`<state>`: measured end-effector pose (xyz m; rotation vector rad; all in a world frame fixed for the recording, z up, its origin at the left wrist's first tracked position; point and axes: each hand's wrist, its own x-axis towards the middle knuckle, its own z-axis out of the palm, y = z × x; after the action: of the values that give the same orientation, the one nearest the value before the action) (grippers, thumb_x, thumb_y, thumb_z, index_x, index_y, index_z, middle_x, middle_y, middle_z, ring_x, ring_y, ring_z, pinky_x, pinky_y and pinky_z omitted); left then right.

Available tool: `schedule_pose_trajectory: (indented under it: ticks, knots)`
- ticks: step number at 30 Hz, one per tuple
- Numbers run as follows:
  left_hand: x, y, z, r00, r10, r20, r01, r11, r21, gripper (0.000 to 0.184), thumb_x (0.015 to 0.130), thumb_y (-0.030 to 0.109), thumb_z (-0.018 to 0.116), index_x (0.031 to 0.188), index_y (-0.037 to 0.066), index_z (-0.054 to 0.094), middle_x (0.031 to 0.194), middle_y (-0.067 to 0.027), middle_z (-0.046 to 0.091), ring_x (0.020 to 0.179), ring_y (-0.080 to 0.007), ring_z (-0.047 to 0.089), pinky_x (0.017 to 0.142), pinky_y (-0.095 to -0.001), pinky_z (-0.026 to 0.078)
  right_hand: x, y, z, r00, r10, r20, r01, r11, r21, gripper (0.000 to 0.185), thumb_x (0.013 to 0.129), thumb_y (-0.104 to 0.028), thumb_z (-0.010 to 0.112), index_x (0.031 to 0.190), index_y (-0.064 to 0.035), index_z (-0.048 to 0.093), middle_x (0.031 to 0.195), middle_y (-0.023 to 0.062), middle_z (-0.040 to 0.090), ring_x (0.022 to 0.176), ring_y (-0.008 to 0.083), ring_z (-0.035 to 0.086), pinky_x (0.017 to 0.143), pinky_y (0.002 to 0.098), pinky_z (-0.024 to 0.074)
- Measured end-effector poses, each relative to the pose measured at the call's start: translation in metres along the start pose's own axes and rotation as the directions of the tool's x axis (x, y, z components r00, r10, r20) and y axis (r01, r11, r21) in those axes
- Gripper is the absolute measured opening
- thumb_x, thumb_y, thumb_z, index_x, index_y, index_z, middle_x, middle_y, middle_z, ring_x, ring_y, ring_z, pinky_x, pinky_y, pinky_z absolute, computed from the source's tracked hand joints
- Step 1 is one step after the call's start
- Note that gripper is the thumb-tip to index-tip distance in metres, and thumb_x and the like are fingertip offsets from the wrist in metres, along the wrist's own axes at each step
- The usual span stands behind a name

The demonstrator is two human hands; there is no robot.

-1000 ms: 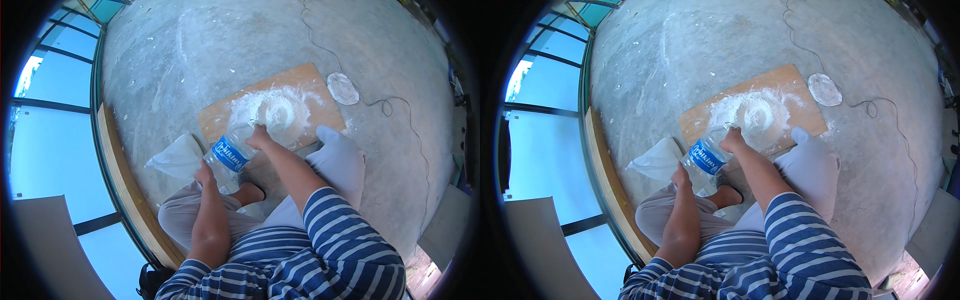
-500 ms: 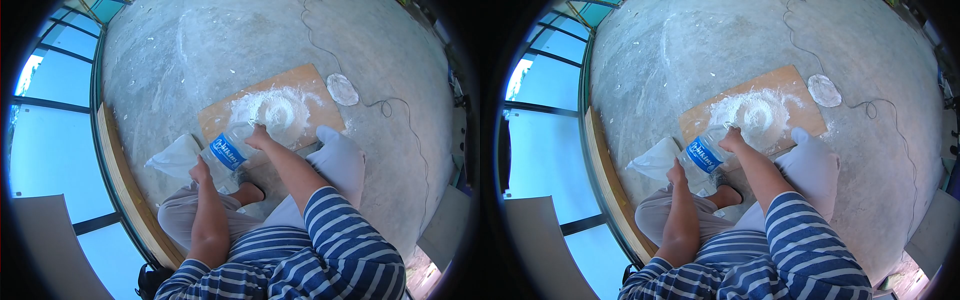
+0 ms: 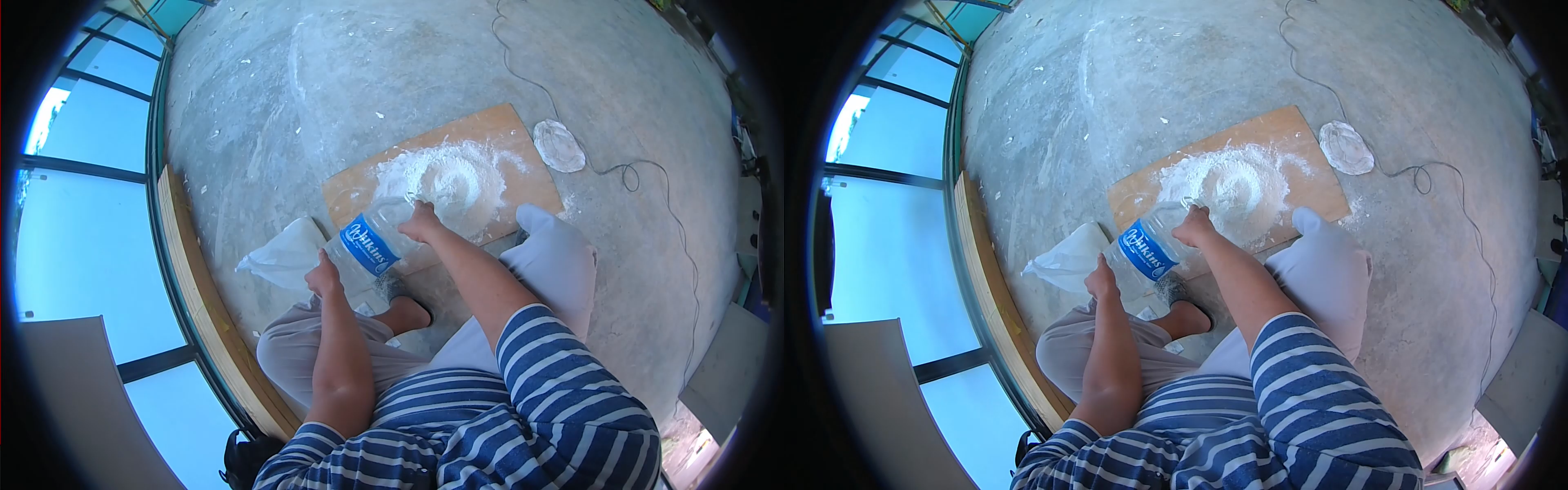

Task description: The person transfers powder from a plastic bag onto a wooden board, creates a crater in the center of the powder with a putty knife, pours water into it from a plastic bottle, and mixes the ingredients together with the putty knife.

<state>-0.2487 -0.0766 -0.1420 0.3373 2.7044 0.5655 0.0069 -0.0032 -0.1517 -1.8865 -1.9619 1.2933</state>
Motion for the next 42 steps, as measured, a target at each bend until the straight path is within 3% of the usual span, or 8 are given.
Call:
schedule_pose_trajectory:
  ticks: [11,17,20,26,42]
  knots:
    - [-0.011,0.008,-0.008,0.999,0.037,-0.031,-0.036,0.999,0.016,0.091,0.08,0.061,0.069,0.123,-0.017,0.048,0.125,-0.0355,0.056,0.116,-0.0458,0.057,0.099,-0.0473,0.047,-0.002,0.001,0.002,1.0,0.025,-0.018,-0.023,0.996,0.083,0.073,0.077,-0.041,0.057,0.123,0.0149,0.054,0.131,0.0308,0.051,0.122,0.0414,0.046,0.109,0.0364,0.0341]
    - [-0.01,0.009,-0.007,0.998,0.037,-0.049,-0.036,0.999,0.021,0.091,0.08,0.061,0.069,0.123,-0.017,0.048,0.125,-0.0349,0.055,0.117,-0.0461,0.057,0.1,-0.048,0.046,-0.01,-0.005,-0.015,0.996,-0.012,0.085,0.012,1.0,0.006,0.073,0.077,-0.041,0.056,0.124,0.0144,0.053,0.131,0.0316,0.051,0.126,0.0398,0.046,0.109,0.036,0.0337]
    - [-0.01,0.01,-0.009,0.998,0.05,-0.044,-0.049,0.999,0.017,0.091,0.08,0.061,0.069,0.124,-0.016,0.048,0.126,-0.0342,0.055,0.118,-0.0463,0.056,0.1,-0.0482,0.046,-0.006,-0.002,-0.009,0.998,-0.011,0.06,0.012,1.0,-0.021,0.074,0.076,-0.042,0.058,0.125,0.0144,0.053,0.13,0.0314,0.052,0.125,0.0402,0.046,0.109,0.0357,0.0344]
    - [-0.013,0.014,-0.01,0.998,0.034,-0.053,-0.033,0.999,0.007,0.09,0.079,0.061,0.069,0.125,-0.014,0.049,0.127,-0.0336,0.054,0.12,-0.0456,0.054,0.102,-0.0484,0.044,0.001,0.006,0.005,0.996,0.083,-0.02,-0.08,0.986,0.143,0.078,0.073,-0.042,0.063,0.125,0.0153,0.051,0.13,0.031,0.052,0.124,0.0419,0.046,0.108,0.0358,0.0383]
    - [-0.01,0.017,-0.01,0.996,0.053,-0.066,-0.05,0.998,0.04,0.089,0.08,0.063,0.067,0.124,-0.012,0.05,0.128,-0.0313,0.055,0.121,-0.0441,0.053,0.104,-0.0479,0.042,-0.003,0.004,-0.003,1.0,0.007,0.02,-0.009,0.997,0.075,0.082,0.072,-0.045,0.062,0.126,0.0166,0.051,0.13,0.033,0.051,0.121,0.0438,0.048,0.107,0.0362,0.0376]
